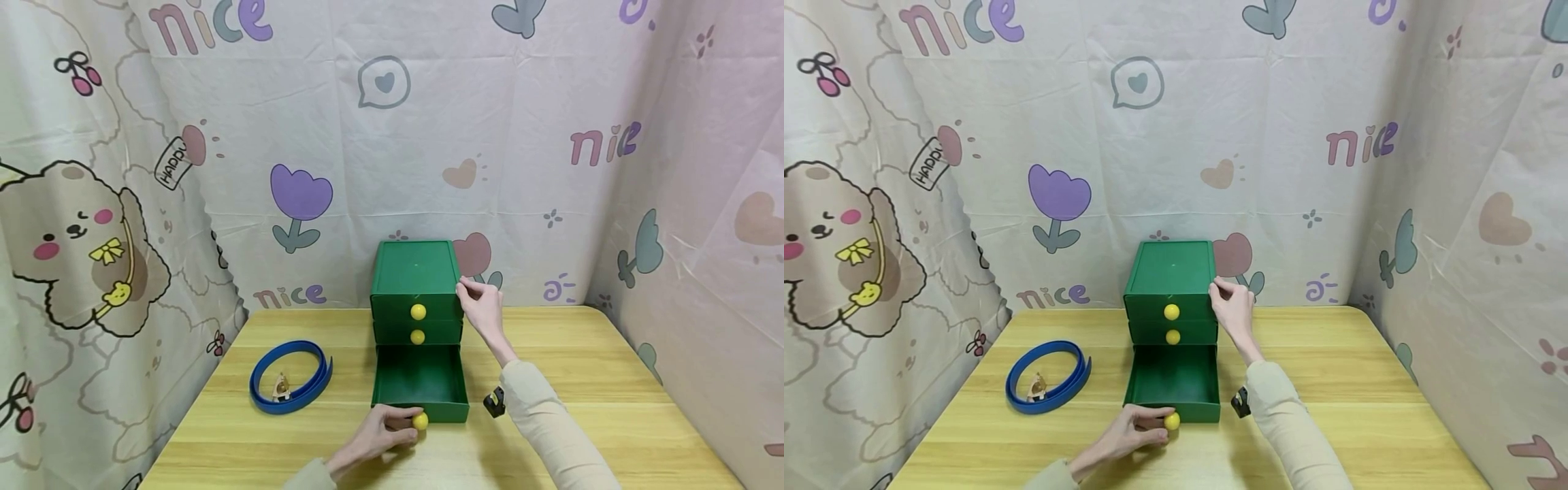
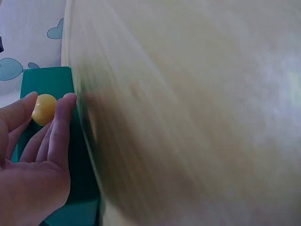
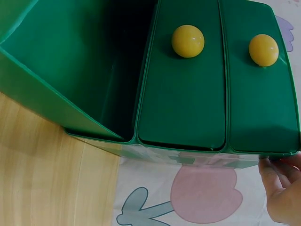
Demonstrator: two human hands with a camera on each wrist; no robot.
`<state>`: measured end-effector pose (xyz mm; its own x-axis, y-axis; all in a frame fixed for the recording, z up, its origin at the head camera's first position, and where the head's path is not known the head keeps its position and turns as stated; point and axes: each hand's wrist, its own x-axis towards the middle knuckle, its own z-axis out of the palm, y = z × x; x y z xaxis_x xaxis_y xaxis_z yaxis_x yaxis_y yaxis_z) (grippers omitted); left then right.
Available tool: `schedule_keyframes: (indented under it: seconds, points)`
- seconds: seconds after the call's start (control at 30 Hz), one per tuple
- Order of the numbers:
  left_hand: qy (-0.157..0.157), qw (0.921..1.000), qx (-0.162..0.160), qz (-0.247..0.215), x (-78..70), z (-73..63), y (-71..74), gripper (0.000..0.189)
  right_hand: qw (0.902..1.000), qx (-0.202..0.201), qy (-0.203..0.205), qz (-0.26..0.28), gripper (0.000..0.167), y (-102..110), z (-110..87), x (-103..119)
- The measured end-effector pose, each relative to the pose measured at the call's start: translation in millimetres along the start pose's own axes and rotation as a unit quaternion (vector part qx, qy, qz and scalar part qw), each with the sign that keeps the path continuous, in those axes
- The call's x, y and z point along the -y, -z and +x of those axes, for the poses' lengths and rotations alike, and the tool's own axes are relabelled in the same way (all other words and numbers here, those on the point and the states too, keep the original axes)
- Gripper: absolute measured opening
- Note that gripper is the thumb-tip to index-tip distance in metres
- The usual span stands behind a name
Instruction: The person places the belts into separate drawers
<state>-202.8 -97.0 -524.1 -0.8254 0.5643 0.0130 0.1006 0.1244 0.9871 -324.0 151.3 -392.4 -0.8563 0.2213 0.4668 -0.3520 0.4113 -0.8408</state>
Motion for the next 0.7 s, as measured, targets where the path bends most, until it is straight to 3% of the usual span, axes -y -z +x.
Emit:
schedule_keyframes:
  seconds: [0.23,0.43,0.57,0.7]
  points:
    - [-0.004,0.9966,0.002,0.083,-11.8,-6.6,9.0,0.038,1.0000,-0.004,0.003,-0.002,0.028,-0.8,0.0,-0.9]
    - [-0.008,0.9947,-0.009,0.102,-26.6,-14.4,21.3,0.038,1.0000,-0.003,0.005,-0.001,0.028,-0.7,-0.3,-0.9]
    - [-0.030,0.9929,-0.052,0.103,-35.0,-17.1,34.6,0.039,0.9999,-0.009,0.005,0.000,0.028,-0.7,0.6,-1.5]
    - [-0.055,0.9838,-0.129,0.112,-37.7,-19.0,52.7,0.038,1.0000,-0.010,0.001,0.000,0.028,-0.8,0.5,-1.3]
